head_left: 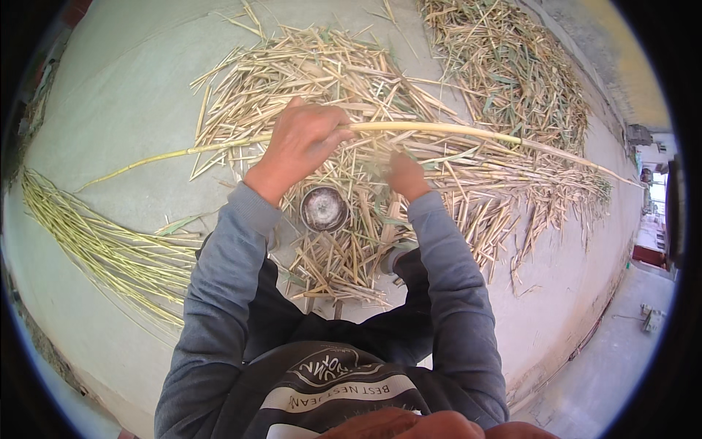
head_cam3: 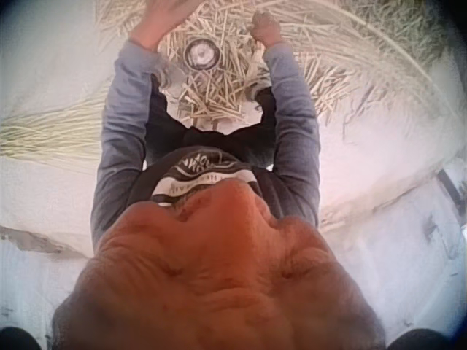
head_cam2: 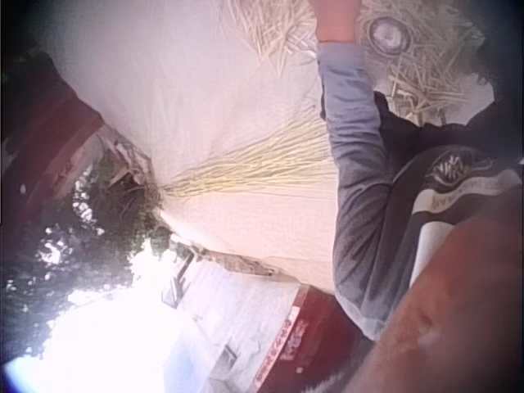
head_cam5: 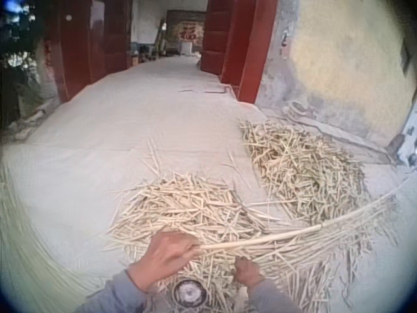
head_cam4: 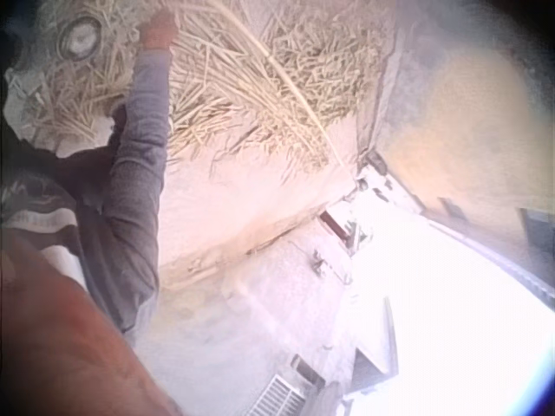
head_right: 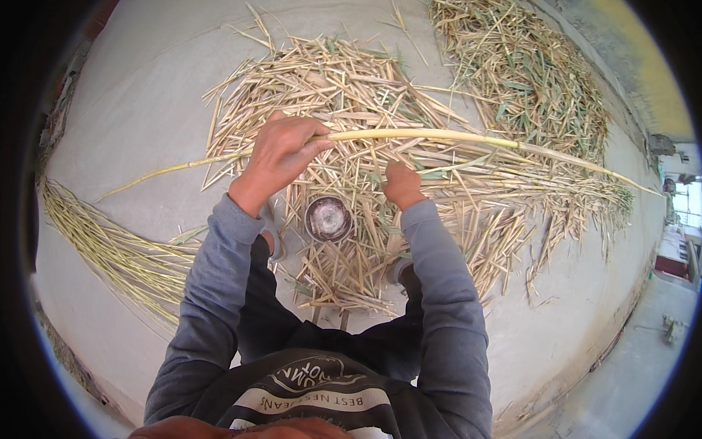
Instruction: The person sits on a concrete floor and strips leaves from sugarcane stalks by hand. They pull the leaves off each stalk and drop the cleaned stalks to the left while the removed leaves accumulate on the floor.
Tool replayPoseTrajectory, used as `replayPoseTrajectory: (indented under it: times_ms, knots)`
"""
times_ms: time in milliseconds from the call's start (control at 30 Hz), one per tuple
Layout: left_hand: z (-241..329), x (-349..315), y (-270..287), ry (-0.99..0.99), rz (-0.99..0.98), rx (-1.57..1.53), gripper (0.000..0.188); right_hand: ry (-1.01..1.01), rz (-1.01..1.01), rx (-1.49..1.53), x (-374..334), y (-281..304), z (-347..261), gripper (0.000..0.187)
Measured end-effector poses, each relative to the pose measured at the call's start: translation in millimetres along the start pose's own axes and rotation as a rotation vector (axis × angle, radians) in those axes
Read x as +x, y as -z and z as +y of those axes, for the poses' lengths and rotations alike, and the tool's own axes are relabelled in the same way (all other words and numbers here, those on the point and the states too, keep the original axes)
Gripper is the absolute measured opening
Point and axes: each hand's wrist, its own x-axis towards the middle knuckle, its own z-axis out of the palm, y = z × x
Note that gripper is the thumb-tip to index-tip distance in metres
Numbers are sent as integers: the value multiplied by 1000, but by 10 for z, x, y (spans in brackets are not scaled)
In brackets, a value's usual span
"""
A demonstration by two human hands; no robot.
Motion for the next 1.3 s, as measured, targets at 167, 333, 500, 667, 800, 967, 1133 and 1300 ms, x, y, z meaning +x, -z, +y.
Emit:
replayPoseTrajectory:
  times_ms: [167,333,500,667,800,967,1133,1300]
  knots:
    - [-43,11,39,25,-74,-39,17,113,32,1412,-444,1271,-104,63]
    - [-62,-38,16,67,-150,-98,19,151,336,1829,-708,1508,-533,42]
    - [-74,-106,-137,25,-174,44,18,-46,613,1663,-700,1266,-753,37]
    - [-67,-88,-344,-62,-65,184,18,-153,624,1615,-701,1250,-669,41]
    - [-28,-64,-403,-101,-64,236,17,-199,444,1600,-706,1353,-497,36]
    - [12,-15,-372,-74,-80,212,16,-189,329,1535,-734,1450,-307,30]
    - [17,52,-381,-109,11,242,15,-109,324,1385,-840,1399,-289,26]
    - [-30,152,-281,-74,56,287,15,-222,451,1201,-1130,1305,198,27]
